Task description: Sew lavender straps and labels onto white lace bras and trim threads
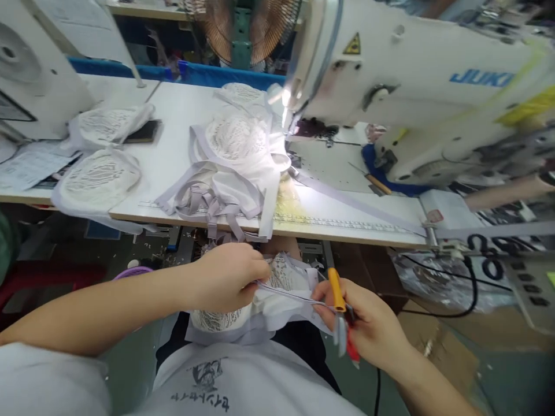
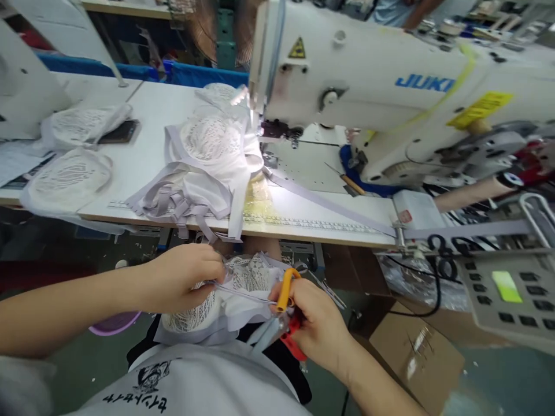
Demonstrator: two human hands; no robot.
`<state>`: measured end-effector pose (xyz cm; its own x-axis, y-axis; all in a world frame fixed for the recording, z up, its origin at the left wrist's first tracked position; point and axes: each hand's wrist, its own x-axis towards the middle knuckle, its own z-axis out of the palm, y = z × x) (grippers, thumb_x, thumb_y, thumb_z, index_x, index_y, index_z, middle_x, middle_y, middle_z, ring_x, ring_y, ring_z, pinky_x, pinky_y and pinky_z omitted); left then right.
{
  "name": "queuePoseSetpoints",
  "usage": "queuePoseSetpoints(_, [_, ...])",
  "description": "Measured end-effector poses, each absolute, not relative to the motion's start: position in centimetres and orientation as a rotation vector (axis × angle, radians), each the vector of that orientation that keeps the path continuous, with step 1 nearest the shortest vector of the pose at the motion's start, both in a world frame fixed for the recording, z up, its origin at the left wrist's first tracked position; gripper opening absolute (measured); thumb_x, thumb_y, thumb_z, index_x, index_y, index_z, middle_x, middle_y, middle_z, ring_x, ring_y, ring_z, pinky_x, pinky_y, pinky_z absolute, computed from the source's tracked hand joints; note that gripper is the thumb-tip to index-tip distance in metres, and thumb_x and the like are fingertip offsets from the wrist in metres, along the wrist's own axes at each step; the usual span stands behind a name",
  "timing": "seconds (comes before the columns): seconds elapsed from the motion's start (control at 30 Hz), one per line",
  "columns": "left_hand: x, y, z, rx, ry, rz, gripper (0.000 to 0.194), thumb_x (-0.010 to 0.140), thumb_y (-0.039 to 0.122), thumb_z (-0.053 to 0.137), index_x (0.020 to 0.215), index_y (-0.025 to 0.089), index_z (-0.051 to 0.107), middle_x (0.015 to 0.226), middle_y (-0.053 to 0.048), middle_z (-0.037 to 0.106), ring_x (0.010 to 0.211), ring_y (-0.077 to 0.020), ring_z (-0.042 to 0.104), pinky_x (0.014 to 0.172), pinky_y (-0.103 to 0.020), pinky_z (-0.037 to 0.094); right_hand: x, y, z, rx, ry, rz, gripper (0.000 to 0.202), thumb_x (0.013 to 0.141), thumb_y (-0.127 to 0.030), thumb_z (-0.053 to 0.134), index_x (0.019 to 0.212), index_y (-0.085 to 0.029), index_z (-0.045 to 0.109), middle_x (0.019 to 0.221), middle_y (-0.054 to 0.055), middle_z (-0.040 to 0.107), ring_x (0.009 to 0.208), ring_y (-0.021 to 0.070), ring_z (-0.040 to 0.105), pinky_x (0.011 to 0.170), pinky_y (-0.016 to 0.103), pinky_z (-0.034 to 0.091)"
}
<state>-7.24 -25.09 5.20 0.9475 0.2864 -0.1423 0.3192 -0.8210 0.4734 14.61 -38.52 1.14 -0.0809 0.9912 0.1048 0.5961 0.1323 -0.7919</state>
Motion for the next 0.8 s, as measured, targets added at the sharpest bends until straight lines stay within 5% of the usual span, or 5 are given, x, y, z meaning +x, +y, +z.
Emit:
queuePoseSetpoints(0.2, [-7.5, -25.8, 4.6, 2.684, 0.378, -0.362, 0.012, 0.07, 0.005, 0.048, 0.073, 0.016, 0.053, 0.073, -0.004, 0.056, 0.067, -0.0188, 0.053, 0.059, -0.028, 0.041, 14.5, -37.9, 1.8, -1.527, -1.945, 0.815, 0.013, 0.07, -0.007, 0.05, 0.069, -0.02, 0.053, 0.069, 0.002, 0.061, 0.063, 0.014, 0.055, 0.057, 0.023, 0.043])
queuePoseSetpoints(0.33, [-6.7, -26.0, 4.1, 2.679, 0.242, -0.39, 0.019, 0.076, 0.016, 0.052, 0.094, 0.017, 0.058, 0.076, -0.004, 0.059, 0.071, -0.0213, 0.056, 0.074, -0.036, 0.044, 14.5, -37.6, 1.9, -1.5, -1.953, 0.869, 0.017, 0.067, -0.005, 0.044, 0.07, -0.019, 0.051, 0.063, 0.0, 0.055, 0.057, 0.0122, 0.049, 0.05, 0.021, 0.036])
queuePoseSetpoints(0.47, [-4.7, -26.5, 3.6, 2.685, 0.147, -0.339, 0.014, 0.081, 0.026, 0.054, 0.089, 0.017, 0.061, 0.082, -0.006, 0.061, 0.074, -0.0208, 0.057, 0.086, -0.039, 0.042, 14.5, -37.5, 2.0, -1.487, -1.962, 0.941, 0.021, 0.062, -0.002, 0.043, 0.072, -0.019, 0.05, 0.064, -0.001, 0.053, 0.057, 0.0117, 0.045, 0.05, 0.02, 0.034])
queuePoseSetpoints(0.67, [-2.1, -27.2, 3.2, 2.535, 0.145, -0.346, 0.014, 0.084, 0.02, 0.048, 0.076, 0.016, 0.059, 0.075, -0.002, 0.06, 0.067, -0.0159, 0.055, 0.062, -0.025, 0.042, 14.6, -37.4, 1.9, -1.461, -1.949, 0.842, 0.019, 0.062, -0.003, 0.043, 0.062, -0.021, 0.036, 0.058, -0.004, 0.044, 0.052, 0.0097, 0.037, 0.047, 0.019, 0.03])
queuePoseSetpoints(0.8, [-2.6, -27.5, 2.1, 2.506, 0.174, -0.133, 0.023, 0.088, 0.022, 0.041, 0.073, 0.016, 0.058, 0.07, -0.002, 0.057, 0.061, -0.0135, 0.052, 0.052, -0.023, 0.037, 14.8, -37.5, 1.7, -1.477, -1.899, 0.894, 0.016, 0.065, -0.005, 0.046, 0.066, -0.021, 0.043, 0.062, -0.002, 0.051, 0.055, 0.0116, 0.045, 0.05, 0.021, 0.037])
